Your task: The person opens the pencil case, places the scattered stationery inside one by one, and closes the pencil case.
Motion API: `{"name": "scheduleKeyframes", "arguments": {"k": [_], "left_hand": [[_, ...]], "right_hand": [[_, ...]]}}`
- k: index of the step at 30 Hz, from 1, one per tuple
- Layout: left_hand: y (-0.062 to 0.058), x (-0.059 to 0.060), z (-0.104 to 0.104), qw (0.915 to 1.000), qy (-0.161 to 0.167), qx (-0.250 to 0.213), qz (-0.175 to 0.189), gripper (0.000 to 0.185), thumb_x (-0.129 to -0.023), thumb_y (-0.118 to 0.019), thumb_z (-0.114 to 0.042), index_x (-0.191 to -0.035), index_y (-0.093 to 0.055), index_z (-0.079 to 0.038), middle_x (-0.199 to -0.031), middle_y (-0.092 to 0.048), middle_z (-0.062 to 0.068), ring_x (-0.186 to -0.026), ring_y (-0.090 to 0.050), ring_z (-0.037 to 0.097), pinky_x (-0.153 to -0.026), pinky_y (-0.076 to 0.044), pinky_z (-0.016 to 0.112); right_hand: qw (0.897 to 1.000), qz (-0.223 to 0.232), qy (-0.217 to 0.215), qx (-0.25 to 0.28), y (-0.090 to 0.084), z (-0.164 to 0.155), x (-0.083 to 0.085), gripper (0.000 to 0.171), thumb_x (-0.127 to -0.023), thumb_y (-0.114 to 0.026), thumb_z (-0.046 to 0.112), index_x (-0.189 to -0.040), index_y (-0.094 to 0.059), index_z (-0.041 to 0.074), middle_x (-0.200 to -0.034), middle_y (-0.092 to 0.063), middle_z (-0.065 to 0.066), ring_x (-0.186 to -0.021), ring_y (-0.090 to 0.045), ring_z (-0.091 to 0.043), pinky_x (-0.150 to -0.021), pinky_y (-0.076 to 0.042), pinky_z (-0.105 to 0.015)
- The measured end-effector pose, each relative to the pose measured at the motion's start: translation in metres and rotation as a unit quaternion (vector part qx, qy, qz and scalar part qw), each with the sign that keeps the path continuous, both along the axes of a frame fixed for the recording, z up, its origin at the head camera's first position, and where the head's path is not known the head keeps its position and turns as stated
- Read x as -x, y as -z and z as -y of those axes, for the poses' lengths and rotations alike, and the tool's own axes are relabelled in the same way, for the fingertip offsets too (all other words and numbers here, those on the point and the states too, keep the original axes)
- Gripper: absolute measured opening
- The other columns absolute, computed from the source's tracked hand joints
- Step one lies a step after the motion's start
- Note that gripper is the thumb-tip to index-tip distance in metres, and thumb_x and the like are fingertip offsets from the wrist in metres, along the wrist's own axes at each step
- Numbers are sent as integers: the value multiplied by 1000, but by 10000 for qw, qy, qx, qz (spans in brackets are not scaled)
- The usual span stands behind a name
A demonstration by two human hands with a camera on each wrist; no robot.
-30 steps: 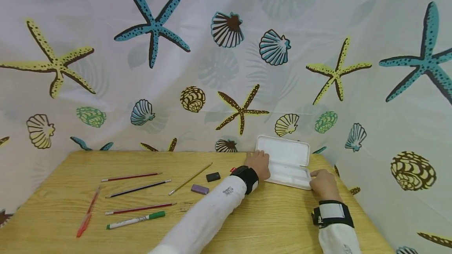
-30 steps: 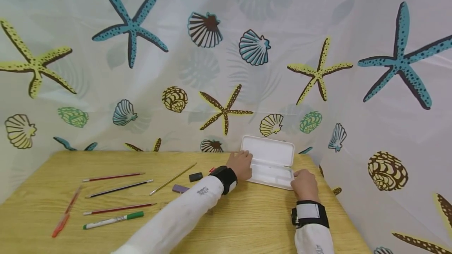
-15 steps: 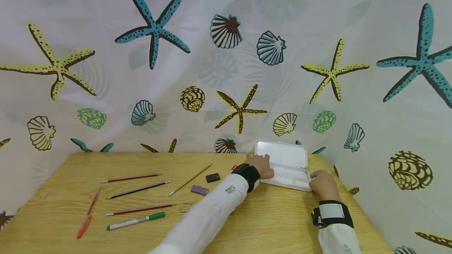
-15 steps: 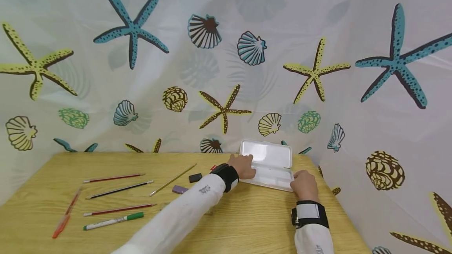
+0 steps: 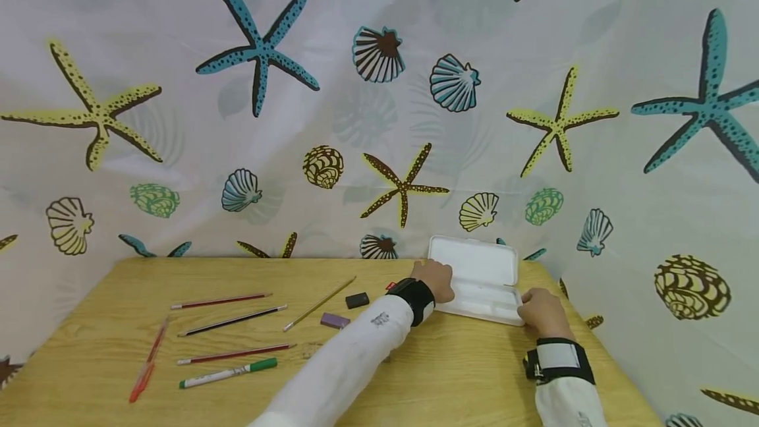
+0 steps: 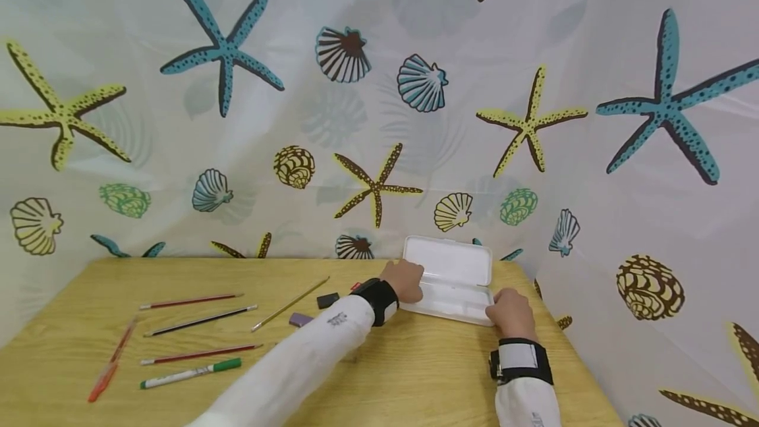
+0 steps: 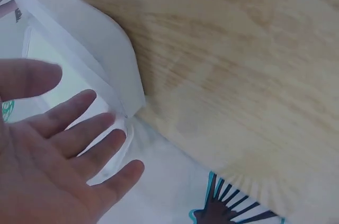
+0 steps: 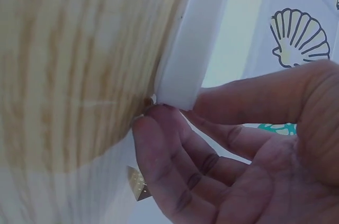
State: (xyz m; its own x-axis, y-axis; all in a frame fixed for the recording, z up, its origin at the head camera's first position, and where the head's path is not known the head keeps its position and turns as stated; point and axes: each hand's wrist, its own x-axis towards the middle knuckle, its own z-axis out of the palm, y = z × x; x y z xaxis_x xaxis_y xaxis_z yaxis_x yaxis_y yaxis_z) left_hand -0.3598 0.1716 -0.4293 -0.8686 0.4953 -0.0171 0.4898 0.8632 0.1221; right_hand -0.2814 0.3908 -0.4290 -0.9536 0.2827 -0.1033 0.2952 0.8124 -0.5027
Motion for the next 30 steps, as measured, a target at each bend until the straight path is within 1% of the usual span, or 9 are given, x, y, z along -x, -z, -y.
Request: {"name": "scheduleKeyframes", "arguments": {"k": [1,3,5,8,11,16,24,28,30], "left_hand": [[1,3,0,9998,11,-123,-160,10,-93,-62,-19,-93,-70,-15,-82,-66,-3,-83,-62,15,-84,-49,35],[0,10,0,9974,-88,-515,-489,19,-91,-65,-14,-72,-60,-15,-66,-53,-4,-66,-53,14,-65,-48,31],[-2,15,2,9911,-368,-1036,-744,29,-89,-69,-10,-65,-53,-15,-59,-46,-4,-57,-48,12,-53,-43,29],[-5,21,7,9784,-932,-1657,-817,28,-86,-76,-9,-65,-57,-12,-60,-53,-2,-54,-53,12,-48,-44,28],[0,27,12,9723,-1415,-1797,-471,16,-85,-80,-11,-75,-67,-8,-70,-65,3,-62,-64,17,-52,-51,31],[11,34,16,9718,-1841,-1473,-49,11,-87,-78,-15,-93,-73,-8,-88,-73,7,-81,-71,24,-65,-58,38],[12,35,14,9727,-1888,-1345,102,13,-87,-78,-14,-97,-72,-8,-87,-72,8,-79,-70,23,-64,-58,38],[19,39,12,9737,-1842,-1314,253,15,-86,-79,-15,-96,-71,-7,-86,-70,8,-77,-68,23,-64,-57,37],[20,40,13,9743,-1775,-1313,438,15,-85,-78,-16,-94,-71,-6,-84,-69,7,-74,-65,22,-64,-56,36]], "right_hand": [[10000,7,3,-1,0,0,0,33,-86,-58,0,-113,-58,-20,-96,-63,-29,-84,-58,-40,-69,-50,-41],[10000,10,4,-30,-1,-1,1,34,-86,-57,0,-114,-58,-19,-98,-63,-29,-85,-58,-40,-71,-50,-43],[9999,-15,22,-101,-2,0,4,35,-86,-57,1,-116,-59,-18,-101,-63,-30,-87,-57,-41,-73,-49,-46],[9998,-58,32,-200,-2,0,8,33,-91,-57,6,-115,-61,-17,-100,-64,-28,-87,-58,-39,-73,-49,-46],[9996,-206,48,-198,0,2,11,26,-96,-56,12,-96,-66,-12,-83,-63,-20,-76,-58,-34,-63,-47,-40],[9979,-627,-29,-133,5,6,17,39,-99,-56,16,-62,-54,4,-59,-47,-4,-57,-49,-24,-51,-36,-32],[9974,-715,-14,13,8,6,26,38,-97,-53,10,-59,-47,10,-57,-42,-3,-55,-45,-21,-52,-35,-32],[9984,-559,-64,-15,9,1,30,33,-96,-56,9,-64,-58,3,-59,-49,-5,-57,-50,-23,-52,-38,-33],[9988,-486,-74,-23,9,-1,32,25,-95,-60,7,-74,-66,-5,-66,-58,-11,-63,-55,-26,-55,-44,-35]]}}
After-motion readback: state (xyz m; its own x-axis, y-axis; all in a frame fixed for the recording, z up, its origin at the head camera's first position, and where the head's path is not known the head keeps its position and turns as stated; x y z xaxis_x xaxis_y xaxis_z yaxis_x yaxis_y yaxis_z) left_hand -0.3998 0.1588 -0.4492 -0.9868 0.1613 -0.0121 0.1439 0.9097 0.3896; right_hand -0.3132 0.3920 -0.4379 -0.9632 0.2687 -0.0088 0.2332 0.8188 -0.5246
